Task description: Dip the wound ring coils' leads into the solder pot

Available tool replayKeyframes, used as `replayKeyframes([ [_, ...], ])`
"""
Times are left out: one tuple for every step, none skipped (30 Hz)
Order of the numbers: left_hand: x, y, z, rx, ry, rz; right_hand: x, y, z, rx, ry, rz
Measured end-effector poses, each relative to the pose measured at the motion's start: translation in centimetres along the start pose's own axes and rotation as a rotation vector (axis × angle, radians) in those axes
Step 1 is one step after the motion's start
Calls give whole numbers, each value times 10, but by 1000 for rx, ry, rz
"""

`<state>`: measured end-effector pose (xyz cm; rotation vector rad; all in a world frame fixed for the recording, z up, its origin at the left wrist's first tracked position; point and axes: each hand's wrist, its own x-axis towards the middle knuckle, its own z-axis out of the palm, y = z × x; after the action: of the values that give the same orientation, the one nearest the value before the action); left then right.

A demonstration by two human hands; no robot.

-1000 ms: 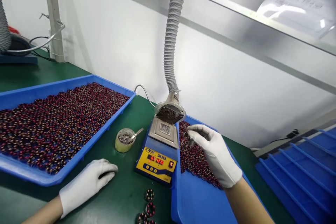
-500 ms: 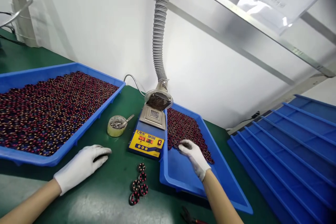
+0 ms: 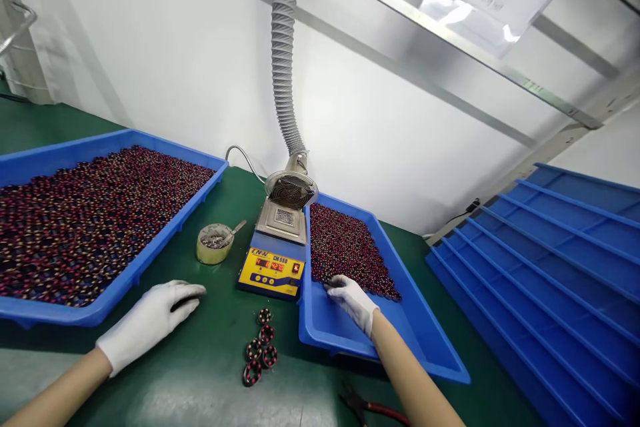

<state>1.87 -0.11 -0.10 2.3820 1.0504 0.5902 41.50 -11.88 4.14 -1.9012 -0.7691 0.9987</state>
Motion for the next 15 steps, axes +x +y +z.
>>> replayKeyframes([
  [0, 1, -1, 6, 2, 4, -2, -1, 0, -5, 8, 3],
  [-1, 3, -2, 12, 7, 6, -4, -2, -1, -13, 17, 4],
  [-1, 5, -2, 20, 13, 8, -6, -4, -1, -24, 26, 3],
  [-2, 6, -2, 29, 18, 10, -9, -6, -1, -38, 37, -1],
  [-3, 8, -3, 38, 23, 12, -12, -8, -2, -55, 51, -11],
  [-4, 10, -3, 49, 28, 14, -14, -11, -2, -75, 71, -27],
  [-5, 11, -3, 60, 32, 15, -17, -15, -2, -99, 102, -54],
  [-7, 13, -4, 72, 36, 16, -20, -20, -2, -125, 144, -95],
  [-8, 14, -4, 86, 39, 17, -23, -26, -1, -150, 194, -151],
  [-10, 16, -4, 103, 41, 17, -28, -34, 1, -173, 249, -221],
  [-12, 19, -5, 123, 43, 17, -34, -43, 4, -190, 300, -299],
  [-13, 22, -4, 146, 45, 18, -44, -54, 9, -201, 342, -380],
  [-14, 25, -4, 170, 43, 24, -56, -67, 15, -204, 375, -468],
  [-16, 30, -3, 194, 38, 34, -70, -80, 22, -195, 386, -547],
  [-16, 35, -1, 216, 26, 54, -87, -94, 31, -182, 404, -663],
])
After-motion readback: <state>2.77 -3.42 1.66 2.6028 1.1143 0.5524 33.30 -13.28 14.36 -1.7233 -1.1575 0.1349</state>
